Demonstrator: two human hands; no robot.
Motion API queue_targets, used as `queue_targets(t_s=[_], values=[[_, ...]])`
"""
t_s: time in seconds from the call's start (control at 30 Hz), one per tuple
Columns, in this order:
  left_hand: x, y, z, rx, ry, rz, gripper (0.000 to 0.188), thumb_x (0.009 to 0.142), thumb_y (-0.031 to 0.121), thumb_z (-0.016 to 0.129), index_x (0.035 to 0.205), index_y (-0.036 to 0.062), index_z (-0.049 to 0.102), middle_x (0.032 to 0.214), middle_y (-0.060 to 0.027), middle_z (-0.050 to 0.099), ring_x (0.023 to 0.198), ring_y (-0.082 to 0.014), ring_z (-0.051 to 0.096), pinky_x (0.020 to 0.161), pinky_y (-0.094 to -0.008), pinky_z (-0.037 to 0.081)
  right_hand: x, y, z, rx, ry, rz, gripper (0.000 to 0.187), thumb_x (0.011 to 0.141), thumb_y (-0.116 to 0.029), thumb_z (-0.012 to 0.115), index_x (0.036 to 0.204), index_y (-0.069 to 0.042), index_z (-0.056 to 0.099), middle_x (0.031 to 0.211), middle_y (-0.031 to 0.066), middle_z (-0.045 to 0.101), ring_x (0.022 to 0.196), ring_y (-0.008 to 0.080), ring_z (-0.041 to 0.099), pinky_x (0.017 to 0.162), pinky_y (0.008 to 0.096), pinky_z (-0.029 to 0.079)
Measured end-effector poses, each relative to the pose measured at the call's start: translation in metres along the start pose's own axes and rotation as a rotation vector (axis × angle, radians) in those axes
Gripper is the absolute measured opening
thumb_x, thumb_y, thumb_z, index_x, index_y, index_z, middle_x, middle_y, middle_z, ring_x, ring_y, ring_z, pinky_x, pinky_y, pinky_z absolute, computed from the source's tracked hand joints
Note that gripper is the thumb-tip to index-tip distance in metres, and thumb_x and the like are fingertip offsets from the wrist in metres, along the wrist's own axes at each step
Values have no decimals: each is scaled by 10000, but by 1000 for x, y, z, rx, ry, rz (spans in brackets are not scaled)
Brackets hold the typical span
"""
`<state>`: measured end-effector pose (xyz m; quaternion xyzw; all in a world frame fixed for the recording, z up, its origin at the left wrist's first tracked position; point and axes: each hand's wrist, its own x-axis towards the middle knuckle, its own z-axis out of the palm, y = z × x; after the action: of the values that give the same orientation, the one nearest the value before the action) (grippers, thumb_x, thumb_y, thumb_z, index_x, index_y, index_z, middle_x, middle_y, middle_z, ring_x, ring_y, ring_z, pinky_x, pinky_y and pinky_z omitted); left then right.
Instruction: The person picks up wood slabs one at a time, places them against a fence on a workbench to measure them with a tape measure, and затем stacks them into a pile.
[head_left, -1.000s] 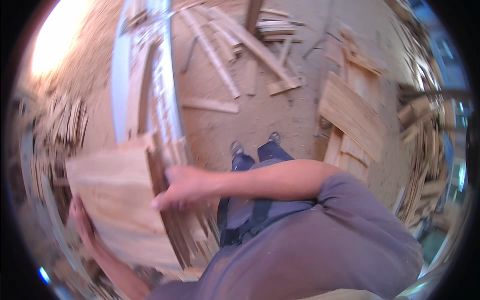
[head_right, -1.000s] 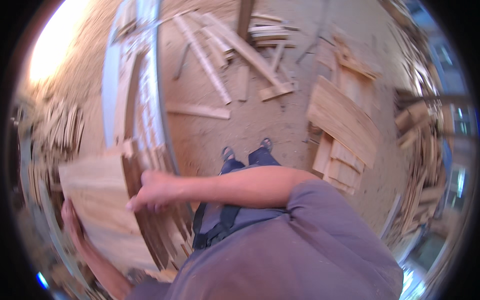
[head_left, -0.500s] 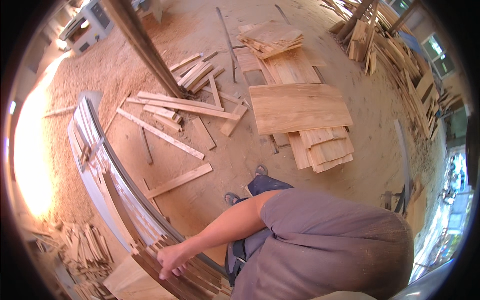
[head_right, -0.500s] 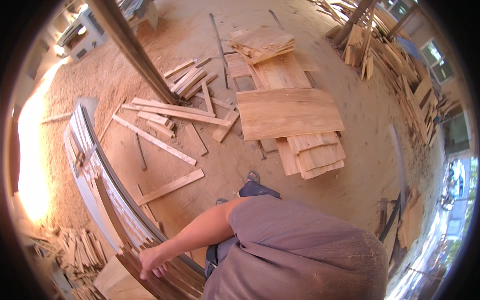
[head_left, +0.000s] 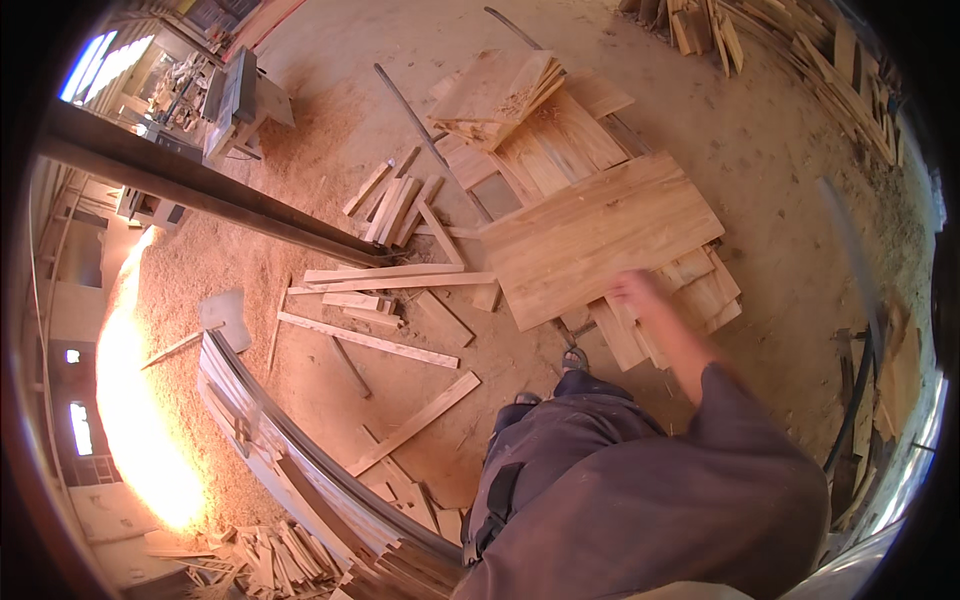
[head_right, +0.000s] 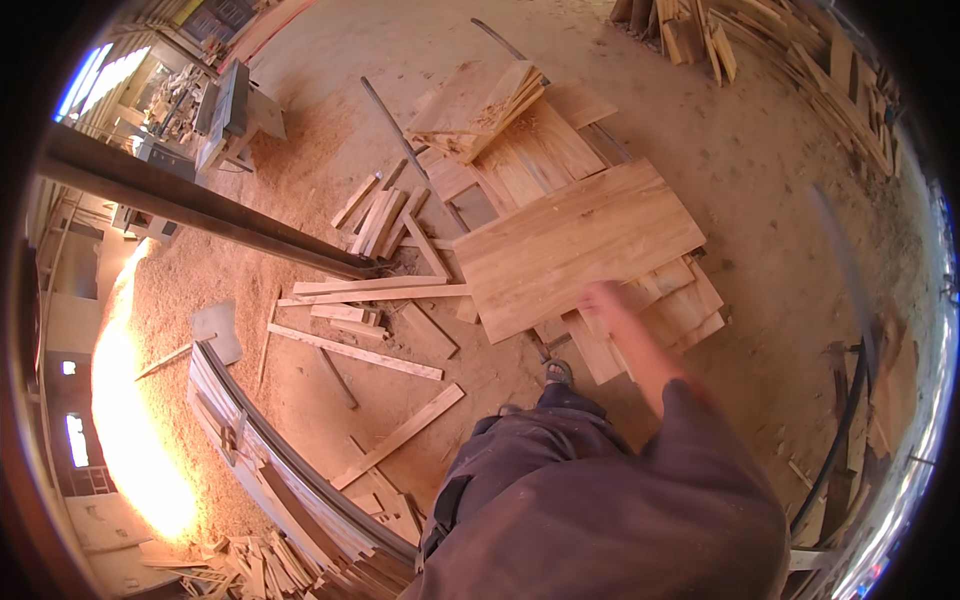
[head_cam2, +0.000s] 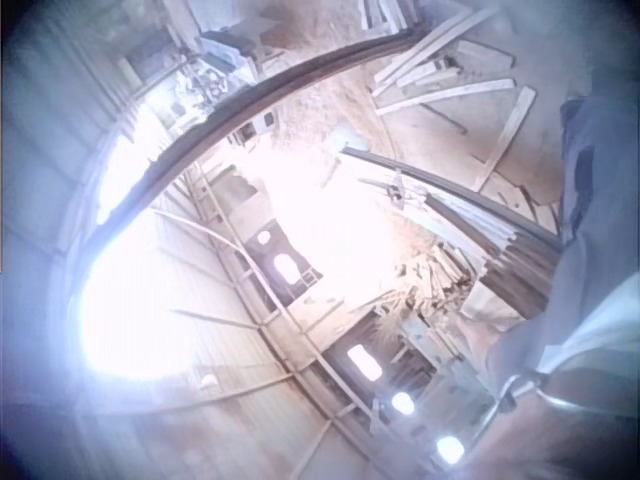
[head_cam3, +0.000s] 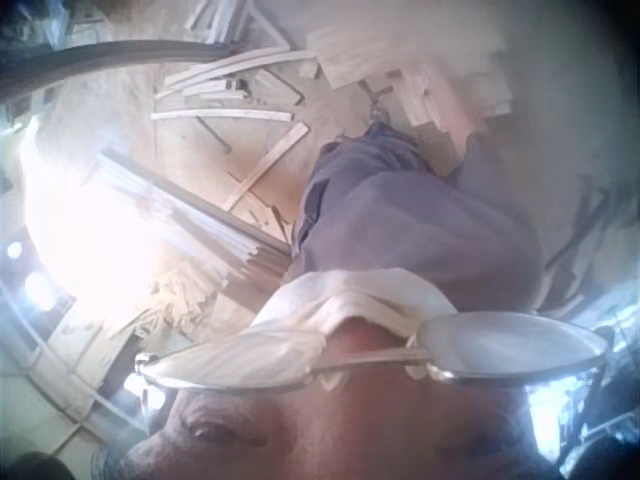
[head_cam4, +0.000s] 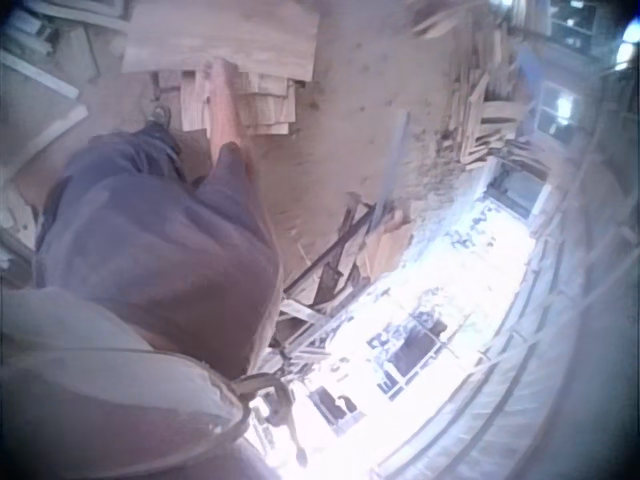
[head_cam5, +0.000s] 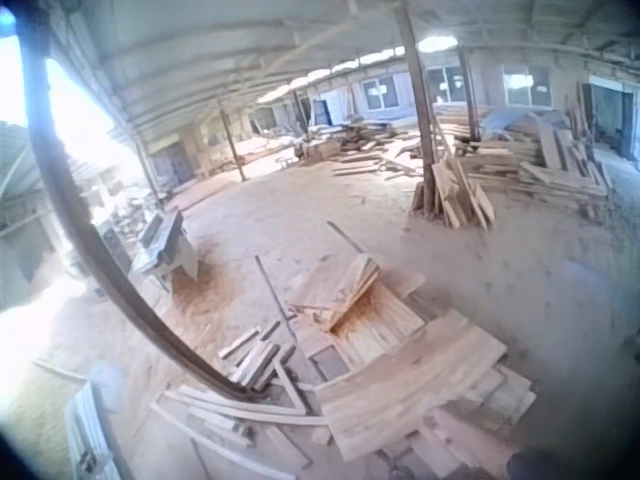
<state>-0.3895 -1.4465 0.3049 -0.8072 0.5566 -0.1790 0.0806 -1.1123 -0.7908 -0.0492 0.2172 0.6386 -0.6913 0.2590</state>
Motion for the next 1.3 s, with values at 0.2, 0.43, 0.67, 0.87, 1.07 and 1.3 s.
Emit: queue_targets(t_s=[0.2, 0.43, 0.67, 0.87, 1.07, 1.3], values=[[30, 190, -15, -423, 312, 429, 450, 804, 260, 691, 1106, -71, 673, 1029, -284, 698, 960, -422, 672, 864, -472, 513, -35, -35, -140, 565, 575, -96, 168, 918, -105, 562, 1065, -37, 607, 869, 92, 678, 744, 199, 659, 640, 319, 542], [-205, 622, -38, -861, -79, 1256, 598, 827, 175, 772, 1334, -65, 566, 1338, -281, 586, 1303, -425, 502, 1153, -494, 356, -64, 104, -26, 450, 225, 101, 44, 883, -146, 610, 884, -108, 633, 819, 61, 661, 724, 178, 639, 657, 320, 534], [-548, 875, -106, -749, -172, 2062, 645, 857, 226, 736, 1437, 68, 503, 1487, -265, 460, 1430, -438, 367, 1203, -501, 283, -138, 109, 73, -589, 156, 19, 220, 882, -159, 687, 1053, -20, 683, 932, 132, 723, 832, 224, 704, 709, 380, 559], [-680, 964, -162, -759, -113, 2272, 773, 795, 227, 743, 1465, 25, 415, 1546, -304, 358, 1487, -460, 268, 1222, -537, 232, -153, 24, 135, 95, 572, 222, 284, 897, -95, 657, 1148, 35, 621, 940, 170, 713, 814, 221, 706, 691, 324, 562], [-723, 1022, -155, -628, 284, 2287, 649, 832, 189, 666, 1438, 57, 476, 1510, -341, 389, 1391, -534, 362, 1162, -574, 296, -146, 13, 196, 60, 539, 346, 325, 897, -75, 632, 1193, 58, 616, 996, 180, 729, 859, 231, 715, 761, 328, 572], [-725, 1062, -172, -598, 530, 2335, 619, 840, 203, 619, 1416, 17, 490, 1392, -316, 516, 1278, -473, 508, 990, -541, 484, -104, -8, 206, -304, 472, 100, 337, 885, -107, 646, 1176, 62, 634, 1004, 171, 744, 927, 249, 722, 838, 354, 563]])
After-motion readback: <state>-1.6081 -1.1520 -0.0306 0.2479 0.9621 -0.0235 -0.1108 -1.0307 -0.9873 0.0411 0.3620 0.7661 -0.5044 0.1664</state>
